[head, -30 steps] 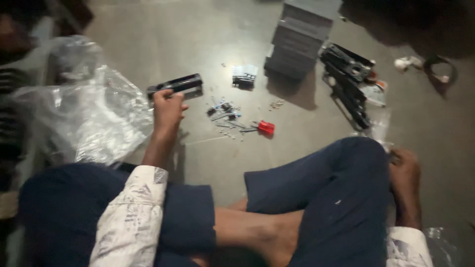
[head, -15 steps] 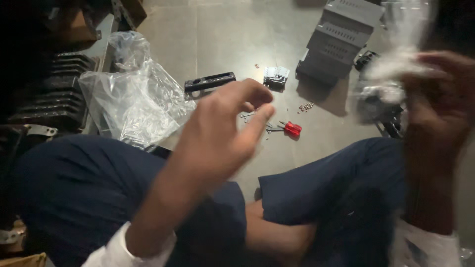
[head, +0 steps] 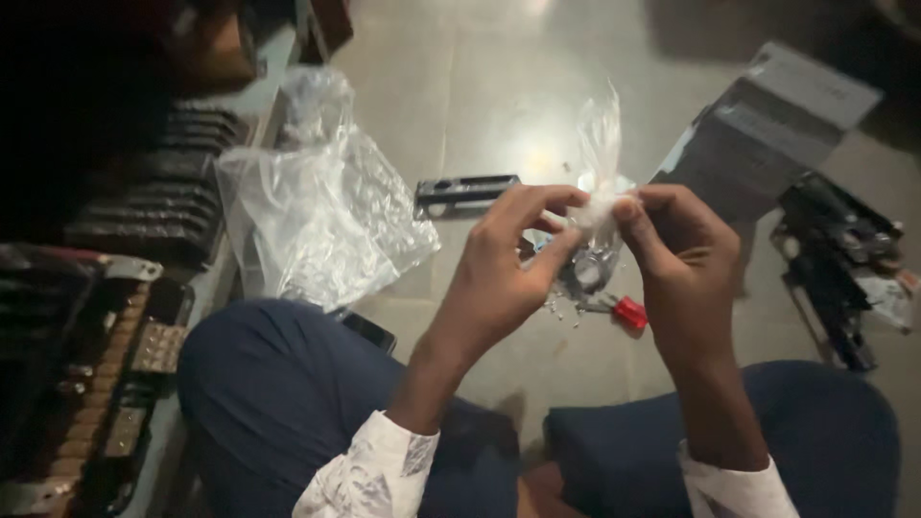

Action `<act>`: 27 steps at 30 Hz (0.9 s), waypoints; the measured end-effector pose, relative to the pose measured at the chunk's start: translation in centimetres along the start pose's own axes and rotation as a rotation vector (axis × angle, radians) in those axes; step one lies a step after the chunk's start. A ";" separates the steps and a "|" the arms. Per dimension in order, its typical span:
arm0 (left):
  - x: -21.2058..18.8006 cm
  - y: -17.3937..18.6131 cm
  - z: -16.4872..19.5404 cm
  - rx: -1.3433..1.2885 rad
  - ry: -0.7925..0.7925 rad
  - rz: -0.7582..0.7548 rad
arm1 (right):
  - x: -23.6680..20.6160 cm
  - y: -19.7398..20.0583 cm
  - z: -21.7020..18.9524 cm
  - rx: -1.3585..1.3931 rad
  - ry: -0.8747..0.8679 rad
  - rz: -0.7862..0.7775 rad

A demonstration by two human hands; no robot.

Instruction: The person sits on the floor and assembles a lock mechanism by attaching metal plates to a black frame using a red screwdriver. They then place the assembled unit into a plastic bag.

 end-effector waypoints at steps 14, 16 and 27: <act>-0.5 -3.3 -7.6 0.207 0.020 0.093 | -0.4 0.7 15.6 0.463 -0.383 0.123; -0.5 -3.9 -8.8 0.021 0.105 0.069 | -0.2 0.6 16.2 0.576 -0.409 0.090; -1.0 -3.5 -9.2 0.145 0.172 0.074 | 0.2 -0.7 9.7 -0.199 -0.207 -0.211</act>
Point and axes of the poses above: each hand's wrist, its own x-axis towards the middle knuckle, its own y-axis out of the back of the hand, z = x × y, the point moved 8 cm from there along x, towards the middle knuckle, and after that the axes turned 11 degrees about -z, right-handed, at the moved point
